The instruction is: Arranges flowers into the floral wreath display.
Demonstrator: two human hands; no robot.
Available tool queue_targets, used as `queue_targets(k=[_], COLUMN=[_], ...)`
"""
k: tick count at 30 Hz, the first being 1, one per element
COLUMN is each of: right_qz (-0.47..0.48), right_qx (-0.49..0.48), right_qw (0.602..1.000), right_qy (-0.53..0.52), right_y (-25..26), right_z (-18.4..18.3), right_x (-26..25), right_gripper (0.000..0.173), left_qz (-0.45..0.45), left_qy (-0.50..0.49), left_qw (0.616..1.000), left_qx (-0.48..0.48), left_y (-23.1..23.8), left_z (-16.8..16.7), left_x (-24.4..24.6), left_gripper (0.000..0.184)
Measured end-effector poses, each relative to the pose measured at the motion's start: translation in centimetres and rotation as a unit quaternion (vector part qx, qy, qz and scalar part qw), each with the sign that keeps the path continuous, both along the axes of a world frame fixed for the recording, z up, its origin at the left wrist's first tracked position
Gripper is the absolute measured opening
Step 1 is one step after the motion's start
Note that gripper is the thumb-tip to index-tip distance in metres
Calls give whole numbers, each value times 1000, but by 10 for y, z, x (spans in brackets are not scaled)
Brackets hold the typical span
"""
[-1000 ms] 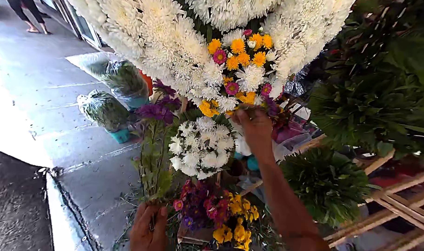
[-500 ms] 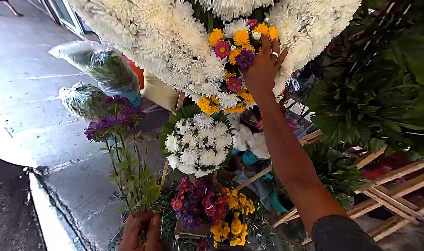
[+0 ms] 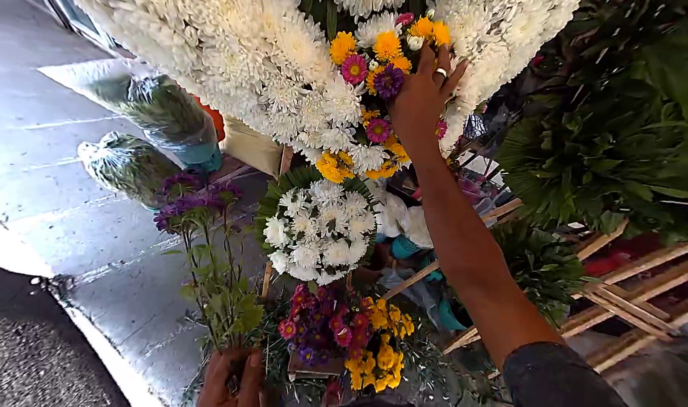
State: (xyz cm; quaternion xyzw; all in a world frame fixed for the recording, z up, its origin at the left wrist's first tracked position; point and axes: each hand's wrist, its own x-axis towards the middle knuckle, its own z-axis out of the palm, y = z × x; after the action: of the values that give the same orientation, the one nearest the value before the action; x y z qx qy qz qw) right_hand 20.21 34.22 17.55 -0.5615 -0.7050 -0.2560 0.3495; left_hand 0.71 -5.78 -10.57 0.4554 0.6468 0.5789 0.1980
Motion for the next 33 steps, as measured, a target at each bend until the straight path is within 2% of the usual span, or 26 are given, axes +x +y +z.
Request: queue_targets(k=[4,9,16,18,19,21,23,25,27,29,31,33], right_qz=[5,-5,-11,2,17,69,145,231,323,415,488,523], right_qx=[-26,-6,-1,-13,-15,-9,-33,-51,-127,-229,-301,-355], right_qw=[1000,1000,999,999,999,997,986,957,899,805,713,646], right_qy=[-1,-15,-41,-34,-24,19,74,167,266,357,404,429], right_y=[-8,4,13,-2,-15,-54,-107,-139,-163,-186,-204,-218], right_z=[1,-6,-2,0,1,-8,-29,-56,-88,-120,-141,-150], right_x=[6,6,4,10,14,29,47,55,48,29,10,-8], right_gripper=[25,24,23,24,31,46,51,43,41,36,26,22], left_qz=[3,9,13,15,18,28,42,46,50,54,23,0], left_qy=[0,-17,12,24,26,10,-18,-33,-54,-95,-131,-147], left_qw=[1000,1000,1000,1000,999,1000,999,998,995,987,978,975], left_qx=[0,8,-9,-7,-6,0,20,38,69,121,159,169], left_y=[0,-4,-2,-2,-3,-6,-7,-5,-2,3,9,13], left_z=[3,-1,-1,3,5,8,7,11,17,19,23,29], left_x=[-1,0,2,3,2,2,2,4,7,10,12,16], left_gripper=[25,25,25,24,23,24,31,33,32,28,26,26])
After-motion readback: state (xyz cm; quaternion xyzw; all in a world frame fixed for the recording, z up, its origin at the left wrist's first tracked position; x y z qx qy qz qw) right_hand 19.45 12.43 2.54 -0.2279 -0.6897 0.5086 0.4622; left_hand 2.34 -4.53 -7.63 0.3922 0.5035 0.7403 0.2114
